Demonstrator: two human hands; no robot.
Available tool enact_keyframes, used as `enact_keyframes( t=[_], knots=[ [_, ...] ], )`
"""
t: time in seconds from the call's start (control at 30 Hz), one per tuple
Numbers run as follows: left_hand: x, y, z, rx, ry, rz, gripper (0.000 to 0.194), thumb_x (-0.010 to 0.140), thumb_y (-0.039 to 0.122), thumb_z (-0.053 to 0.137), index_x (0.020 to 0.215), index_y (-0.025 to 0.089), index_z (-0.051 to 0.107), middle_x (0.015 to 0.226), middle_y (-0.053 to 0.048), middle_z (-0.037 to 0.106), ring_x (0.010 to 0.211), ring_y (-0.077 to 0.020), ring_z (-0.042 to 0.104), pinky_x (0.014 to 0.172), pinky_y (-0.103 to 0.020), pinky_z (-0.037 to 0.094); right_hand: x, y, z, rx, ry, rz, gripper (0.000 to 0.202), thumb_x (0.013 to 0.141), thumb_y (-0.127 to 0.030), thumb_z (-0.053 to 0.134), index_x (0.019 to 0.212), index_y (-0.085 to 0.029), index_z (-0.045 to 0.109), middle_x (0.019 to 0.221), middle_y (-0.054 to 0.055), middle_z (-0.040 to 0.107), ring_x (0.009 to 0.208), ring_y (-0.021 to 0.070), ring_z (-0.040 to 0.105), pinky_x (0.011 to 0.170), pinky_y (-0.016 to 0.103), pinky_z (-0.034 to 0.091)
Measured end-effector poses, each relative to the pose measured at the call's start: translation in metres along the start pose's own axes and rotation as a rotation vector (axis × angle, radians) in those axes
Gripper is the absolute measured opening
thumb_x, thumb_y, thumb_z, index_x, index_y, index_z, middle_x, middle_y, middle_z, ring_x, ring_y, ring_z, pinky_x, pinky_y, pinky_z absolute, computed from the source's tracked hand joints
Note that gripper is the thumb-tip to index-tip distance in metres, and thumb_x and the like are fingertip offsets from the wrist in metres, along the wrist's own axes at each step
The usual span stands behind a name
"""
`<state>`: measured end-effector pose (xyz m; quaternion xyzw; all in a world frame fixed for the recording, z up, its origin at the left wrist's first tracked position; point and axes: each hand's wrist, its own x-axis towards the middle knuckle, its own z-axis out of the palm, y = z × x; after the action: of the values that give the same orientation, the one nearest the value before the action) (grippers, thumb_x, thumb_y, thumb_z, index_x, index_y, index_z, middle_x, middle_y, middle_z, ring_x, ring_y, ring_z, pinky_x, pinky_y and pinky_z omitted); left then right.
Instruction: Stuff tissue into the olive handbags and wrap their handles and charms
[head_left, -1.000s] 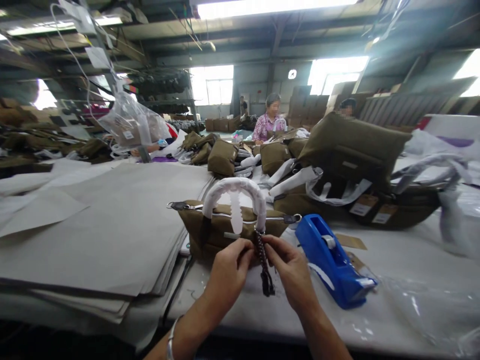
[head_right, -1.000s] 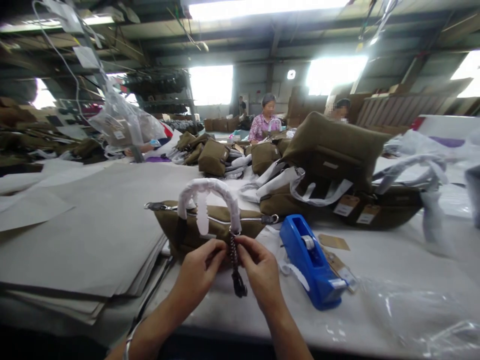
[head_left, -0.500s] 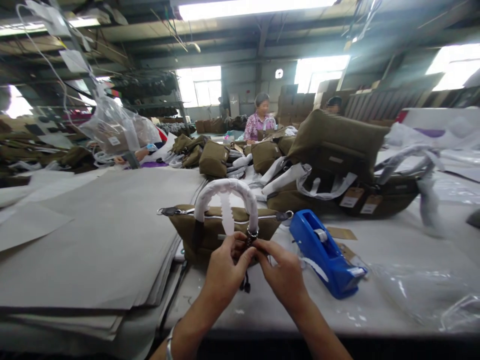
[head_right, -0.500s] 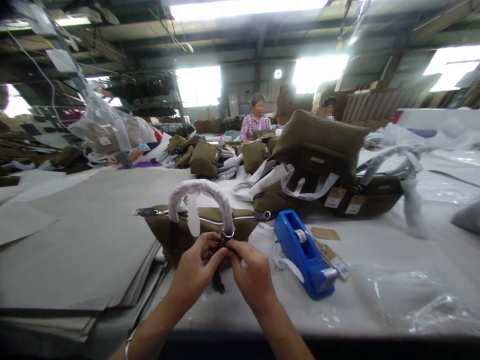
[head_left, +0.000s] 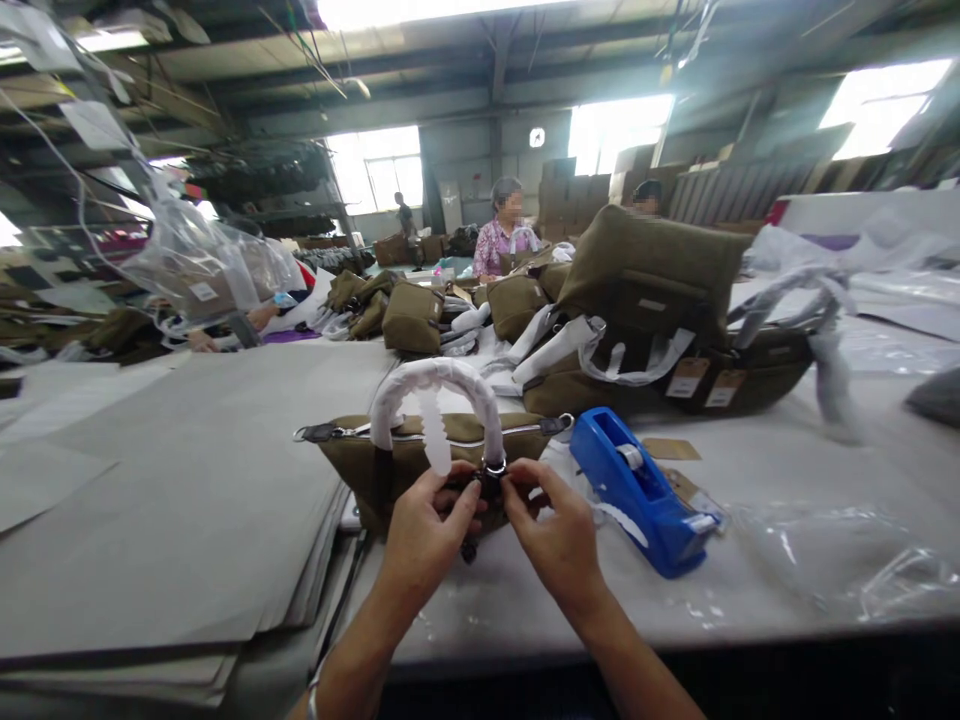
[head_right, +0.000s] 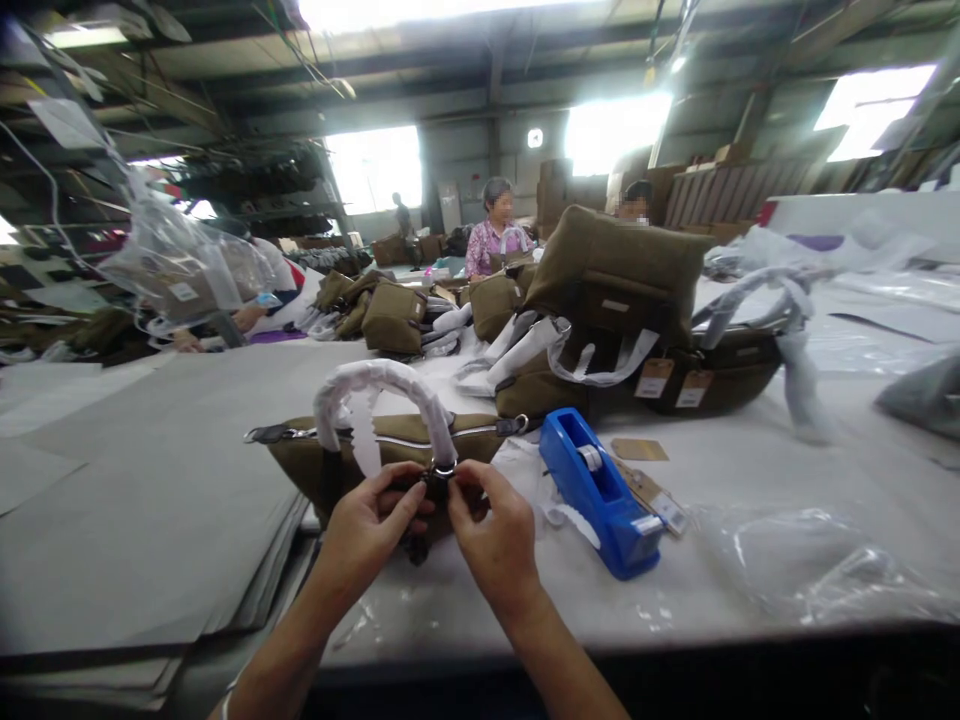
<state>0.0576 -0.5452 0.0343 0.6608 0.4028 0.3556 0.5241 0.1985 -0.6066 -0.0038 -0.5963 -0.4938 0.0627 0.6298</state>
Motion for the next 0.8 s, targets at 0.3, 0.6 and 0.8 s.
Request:
enact_keyframes(
  t=[0.3, 0.6, 0.8],
  knots=[
    [-0.0018, -0.0049, -0.0021, -0.025, -0.014, 0.026, 0.04, 0.083, 0.042, 0.074, 0.111, 0.015, 0.064, 0.1, -0.008, 0.074, 0.087, -0.0239, 0.076, 0.072, -0.03, 0.065, 0.0, -0.0035, 0.0052, -0.01, 0.019, 0.041, 0.009, 0.088, -0.021, 0.066, 0.097, -0.023, 0.068, 0.084, -0.002, 0.073, 0.072, 0.0135, 0.069, 0.061, 0.022, 0.051],
    [0.0009, -0.0057, -0.0015, -0.076, -0.019, -0.005, 0.041, 0.083, 0.043, 0.074, 0.11, 0.014, 0.064, 0.103, -0.009, 0.074, 0.089, -0.0248, 0.076, 0.071, -0.03, 0.065, -0.0008, -0.0067, 0.0059, 0.062, 0.023, 0.077, 0.004, 0.089, -0.024, 0.065, 0.092, -0.022, 0.068, 0.08, -0.002, 0.07, 0.068, 0.0125, 0.066, 0.059, 0.021, 0.05],
    [0.0004, -0.0069, -0.0019, -0.06, -0.023, 0.008, 0.039, 0.084, 0.042, 0.074, 0.111, 0.015, 0.064, 0.101, -0.008, 0.074, 0.088, -0.0239, 0.076, 0.073, -0.03, 0.065, -0.0009, -0.0063, 0.0067, 0.033, 0.009, 0.063, 0.004, 0.088, -0.022, 0.064, 0.09, -0.021, 0.067, 0.078, -0.002, 0.07, 0.064, 0.0126, 0.064, 0.057, 0.022, 0.049]
  ],
)
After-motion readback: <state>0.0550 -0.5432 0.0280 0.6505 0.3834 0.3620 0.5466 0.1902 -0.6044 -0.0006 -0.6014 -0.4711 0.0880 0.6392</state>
